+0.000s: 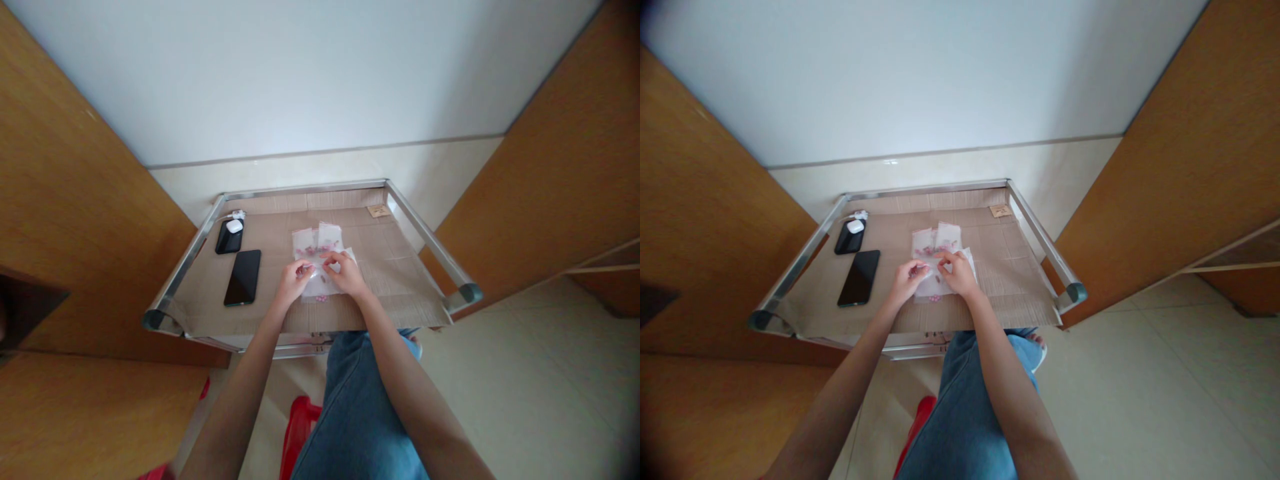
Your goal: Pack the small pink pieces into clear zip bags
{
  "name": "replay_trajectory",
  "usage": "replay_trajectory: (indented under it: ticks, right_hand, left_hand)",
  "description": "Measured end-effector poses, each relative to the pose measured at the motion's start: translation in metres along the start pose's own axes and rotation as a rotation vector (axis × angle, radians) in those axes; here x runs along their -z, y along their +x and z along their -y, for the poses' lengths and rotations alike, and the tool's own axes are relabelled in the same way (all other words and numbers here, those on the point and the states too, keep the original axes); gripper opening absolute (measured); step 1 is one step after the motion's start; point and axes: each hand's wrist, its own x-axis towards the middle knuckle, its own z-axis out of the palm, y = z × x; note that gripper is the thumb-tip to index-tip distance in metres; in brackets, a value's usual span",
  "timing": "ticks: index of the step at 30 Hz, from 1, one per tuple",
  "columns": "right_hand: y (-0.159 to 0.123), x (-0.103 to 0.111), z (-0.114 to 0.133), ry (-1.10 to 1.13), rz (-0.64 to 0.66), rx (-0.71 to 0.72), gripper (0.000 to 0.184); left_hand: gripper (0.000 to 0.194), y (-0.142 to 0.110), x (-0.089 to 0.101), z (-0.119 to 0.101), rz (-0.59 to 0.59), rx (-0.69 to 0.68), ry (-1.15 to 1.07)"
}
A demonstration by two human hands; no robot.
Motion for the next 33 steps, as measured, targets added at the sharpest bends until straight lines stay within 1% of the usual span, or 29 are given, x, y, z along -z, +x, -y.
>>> replay_trajectory:
  ticks: [4,10,17,24,28,33]
  right_hand:
    - [-0.0001,0.0015,0.0008,0.007,-0.001,-0.009,0.023]
    - [0.0000,-0.0047,0.0049,0.013,0.012,0.019,0.019]
    - [0.0002,-0.0082,0.0050,0.021,-0.002,0.000,0.020]
    - [0.0008,-0.0028,0.0017,0.040,-0.046,-0.016,0.019]
    - [0.0011,-0.0002,-0.0012,0.032,-0.044,-0.023,0.018]
    - [0.0016,-0.0005,-0.0001,0.051,-0.058,-0.027,0.017]
  left_hand:
    - [0.018,-0.0003,-0.0003,-0.0013,0.001,-0.009,0.017]
    - [0.017,0.0001,-0.0007,0.0001,0.044,-0.045,-0.009]
    - [0.019,-0.0002,0.0002,0.0007,0.057,-0.063,-0.035]
    - [0.020,-0.0005,-0.0006,0.0004,-0.022,0.021,-0.052]
    - [0.023,-0.0006,-0.0003,0.0005,0.007,0.043,-0.100]
    - [0.023,-0.0009,-0.0001,-0.0002,0.005,0.044,-0.108]
